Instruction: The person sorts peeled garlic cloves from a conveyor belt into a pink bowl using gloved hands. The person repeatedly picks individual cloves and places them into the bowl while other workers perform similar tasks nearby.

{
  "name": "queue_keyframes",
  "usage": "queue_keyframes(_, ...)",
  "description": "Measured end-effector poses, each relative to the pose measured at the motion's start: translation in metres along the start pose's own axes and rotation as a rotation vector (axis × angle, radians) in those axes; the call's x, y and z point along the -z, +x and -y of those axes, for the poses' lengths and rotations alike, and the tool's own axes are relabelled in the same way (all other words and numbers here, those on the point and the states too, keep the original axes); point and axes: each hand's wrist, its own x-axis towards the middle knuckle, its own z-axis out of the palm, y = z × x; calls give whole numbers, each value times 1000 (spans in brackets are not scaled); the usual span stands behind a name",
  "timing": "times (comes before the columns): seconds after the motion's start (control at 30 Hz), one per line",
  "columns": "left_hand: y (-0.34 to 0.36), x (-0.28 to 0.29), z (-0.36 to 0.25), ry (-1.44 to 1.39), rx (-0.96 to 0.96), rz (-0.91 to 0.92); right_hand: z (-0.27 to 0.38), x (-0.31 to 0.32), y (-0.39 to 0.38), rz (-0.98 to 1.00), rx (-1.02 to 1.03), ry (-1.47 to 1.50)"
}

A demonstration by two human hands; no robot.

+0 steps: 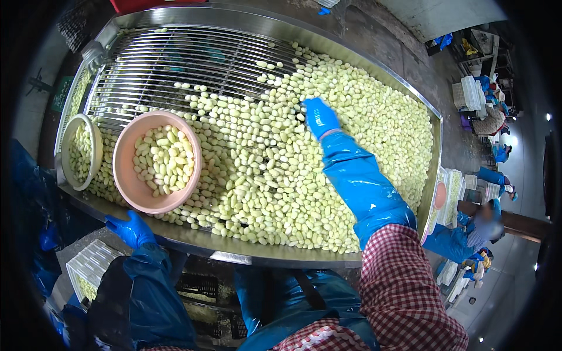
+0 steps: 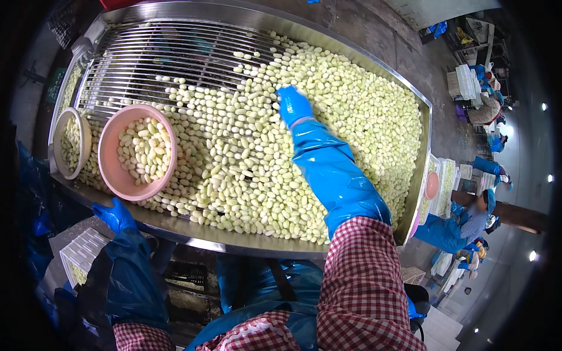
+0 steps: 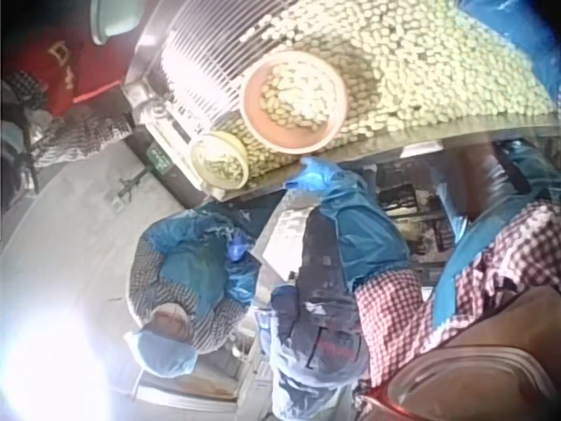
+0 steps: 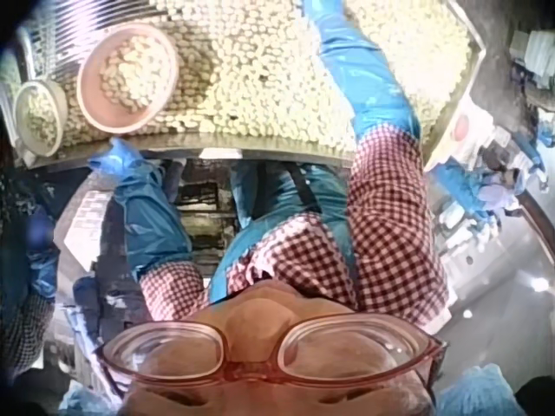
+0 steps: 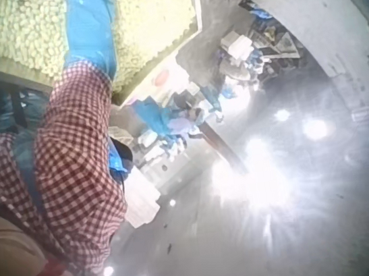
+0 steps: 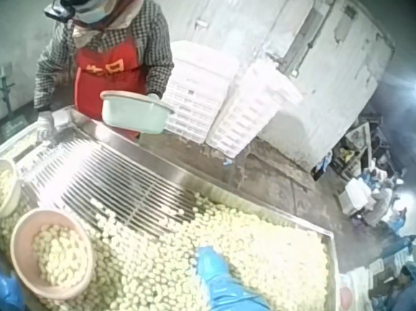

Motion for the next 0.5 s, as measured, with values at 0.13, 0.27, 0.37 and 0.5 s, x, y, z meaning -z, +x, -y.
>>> queue_keyframes(0.13, -5, 6, -15, 20, 48, 40, -32, 27, 18, -33, -172, -85)
queue_keyframes(0.27, -5, 3, -12, 22, 13, 22, -30, 12, 20, 268, -249, -226)
queue_keyframes(0.37, -3, 5, -9, 20, 8, 24, -19, 3, 13, 215, -275, -70)
queue_keyframes(0.5, -1, 4, -3, 20, -8, 7, -3, -1, 22, -123, -242, 431)
